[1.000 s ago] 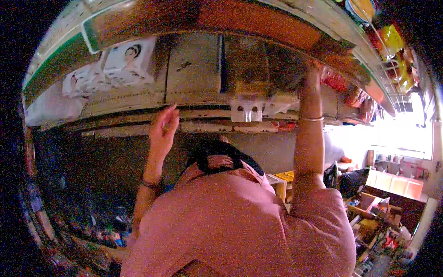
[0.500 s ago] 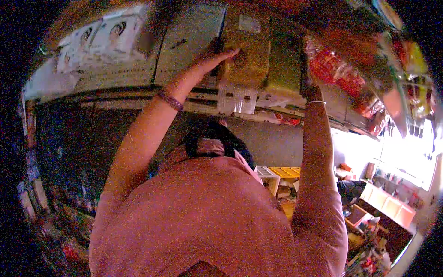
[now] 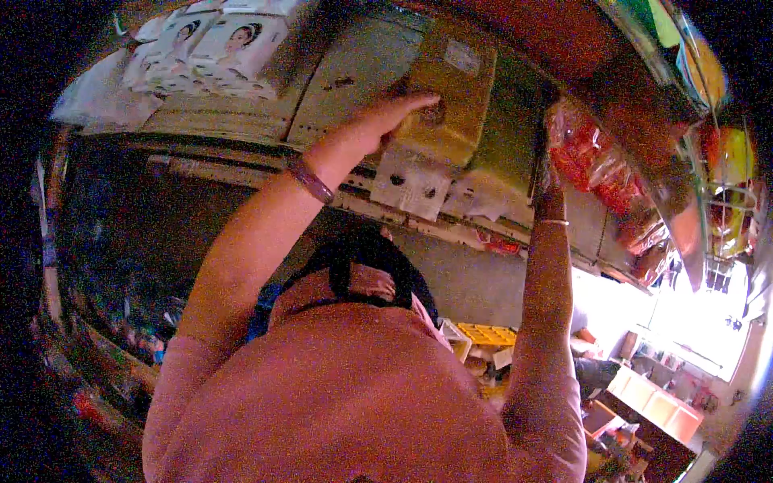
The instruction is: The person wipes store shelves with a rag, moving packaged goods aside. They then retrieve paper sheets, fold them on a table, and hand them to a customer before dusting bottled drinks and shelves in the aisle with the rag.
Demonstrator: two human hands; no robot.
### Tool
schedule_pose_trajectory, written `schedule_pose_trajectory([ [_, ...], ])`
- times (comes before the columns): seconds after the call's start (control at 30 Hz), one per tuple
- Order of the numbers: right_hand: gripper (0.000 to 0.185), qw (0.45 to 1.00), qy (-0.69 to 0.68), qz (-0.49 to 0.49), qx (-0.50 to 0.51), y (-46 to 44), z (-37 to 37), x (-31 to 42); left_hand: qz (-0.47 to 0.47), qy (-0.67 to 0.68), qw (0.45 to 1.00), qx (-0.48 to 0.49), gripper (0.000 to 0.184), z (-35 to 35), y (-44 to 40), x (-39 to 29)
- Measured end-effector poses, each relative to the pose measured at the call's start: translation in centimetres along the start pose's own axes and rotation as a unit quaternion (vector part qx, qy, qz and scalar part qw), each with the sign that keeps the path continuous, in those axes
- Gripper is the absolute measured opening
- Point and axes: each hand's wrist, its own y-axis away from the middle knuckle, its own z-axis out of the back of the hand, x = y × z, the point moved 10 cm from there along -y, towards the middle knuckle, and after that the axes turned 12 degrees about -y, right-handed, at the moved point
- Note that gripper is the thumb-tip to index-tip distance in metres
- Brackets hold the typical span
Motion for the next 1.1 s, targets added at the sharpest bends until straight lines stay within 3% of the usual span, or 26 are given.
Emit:
schedule_pose_trajectory([
  [0.13,0.041,1.0,0.004,0.004,0.001,0.1,0.0,0.9,-0.017,0.021,1.0,0.001,0.062,-0.5,0.9,-1.5],
  [0.27,0.041,1.0,0.007,0.005,0.004,0.3,0.0,1.4,0.012,0.015,0.999,-0.035,0.06,0.4,-1.3,3.2],
  [0.43,0.042,1.0,0.007,0.003,0.014,0.8,-0.5,1.4,-0.036,0.067,0.997,-0.029,0.059,0.2,1.3,-1.2],
  [0.53,0.042,1.0,-0.001,0.005,0.024,0.9,-1.4,1.9,-0.005,0.079,0.997,-0.005,0.063,0.8,2.6,-3.5],
  [0.63,0.042,0.999,-0.016,0.01,0.041,1.6,-2.9,1.9,0.096,0.117,0.988,0.032,0.057,2.4,4.1,-3.4],
  [0.73,0.043,0.995,-0.053,0.01,0.081,2.6,-6.5,2.0,0.051,0.13,0.989,0.038,0.052,5.4,7.7,-6.8],
  [0.8,0.043,0.989,-0.086,0.003,0.118,3.4,-9.5,1.3,-0.021,0.017,0.999,-0.041,0.05,8.5,11.2,-9.3],
  [0.93,0.043,0.976,-0.134,-0.029,0.168,4.8,-14.1,-1.9,-0.084,-0.025,0.991,-0.105,0.049,11.2,15.5,-11.6],
  [1.0,0.043,0.971,-0.142,-0.039,0.187,6.0,-15.8,-2.3,0.073,0.024,0.99,-0.121,0.05,13.0,14.1,-7.7],
  [1.1,0.043,0.974,-0.096,-0.017,0.204,7.4,-17.5,-1.0,0.099,0.089,0.98,-0.147,0.052,16.4,12.1,-2.9],
])
